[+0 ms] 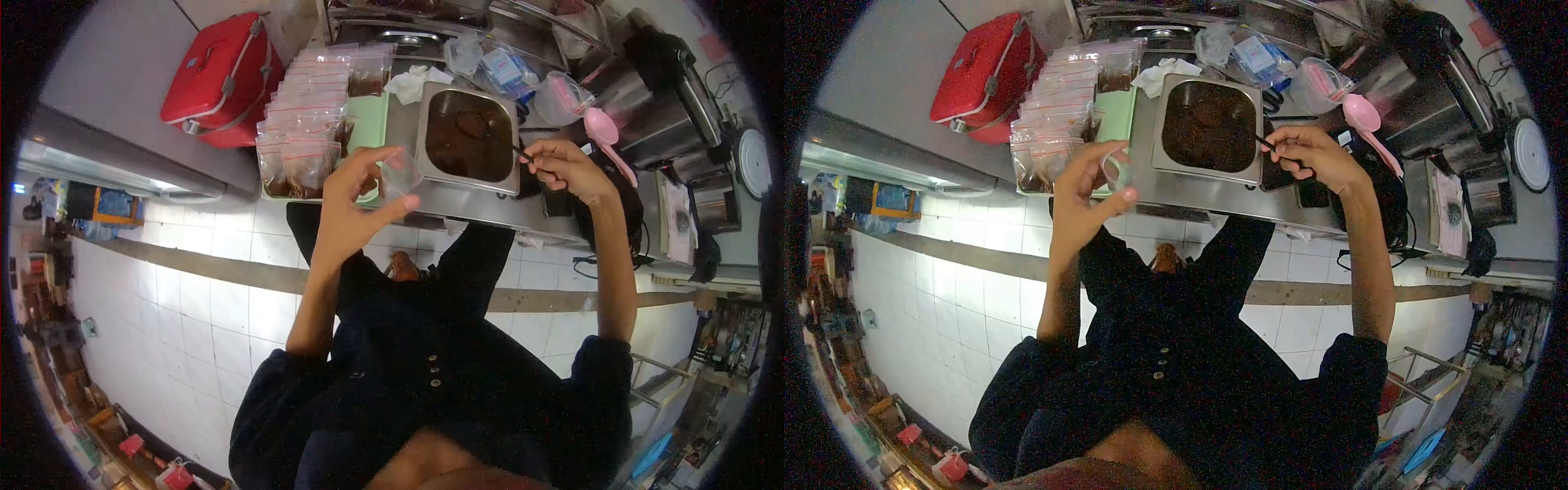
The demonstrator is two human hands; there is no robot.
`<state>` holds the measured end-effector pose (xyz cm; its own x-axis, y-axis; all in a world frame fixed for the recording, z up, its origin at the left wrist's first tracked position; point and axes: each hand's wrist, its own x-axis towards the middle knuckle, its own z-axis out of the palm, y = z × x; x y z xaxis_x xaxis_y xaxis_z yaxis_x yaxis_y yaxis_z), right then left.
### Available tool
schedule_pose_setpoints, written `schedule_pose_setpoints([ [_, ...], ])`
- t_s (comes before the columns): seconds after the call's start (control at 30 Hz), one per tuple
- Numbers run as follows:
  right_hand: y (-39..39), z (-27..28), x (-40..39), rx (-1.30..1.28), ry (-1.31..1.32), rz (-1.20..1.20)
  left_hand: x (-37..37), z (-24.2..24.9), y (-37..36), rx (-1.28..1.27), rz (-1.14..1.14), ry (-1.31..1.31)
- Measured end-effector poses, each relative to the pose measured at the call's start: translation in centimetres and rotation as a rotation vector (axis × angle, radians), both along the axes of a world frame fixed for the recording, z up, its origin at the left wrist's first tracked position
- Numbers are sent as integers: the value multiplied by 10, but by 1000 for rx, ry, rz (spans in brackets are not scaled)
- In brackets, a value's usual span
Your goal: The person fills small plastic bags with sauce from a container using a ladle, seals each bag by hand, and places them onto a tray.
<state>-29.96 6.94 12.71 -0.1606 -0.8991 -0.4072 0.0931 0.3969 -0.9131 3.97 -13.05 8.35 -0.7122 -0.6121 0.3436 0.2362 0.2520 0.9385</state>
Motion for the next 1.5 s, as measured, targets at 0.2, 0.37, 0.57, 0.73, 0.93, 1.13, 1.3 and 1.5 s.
schedule_pose_setpoints([
  [0.2, 8, 6, 1, -57, -15, -84, -49, 11, -4, -12, 17, 39],
  [0.37, 11, 17, -1, -111, 42, -134, -74, 36, -3, -262, 153, -116],
  [0.57, 13, 56, -8, -133, 156, -163, -98, 29, -15, -512, 122, -200],
  [0.73, 11, 82, -7, -229, 210, -124, -117, 35, -10, -282, 33, -188],
  [0.93, 5, 88, 8, -243, 277, -95, -137, 23, -7, -39, -119, 2],
  [1.13, 3, 81, 7, -248, 356, -77, -133, 31, -9, -16, -177, -30],
  [1.3, 5, 82, 9, -224, 392, -106, -131, 33, -9, -9, -218, -44],
  [1.5, 7, 82, 8, -238, 444, -78, -134, 31, -5, 17, -226, 40],
])
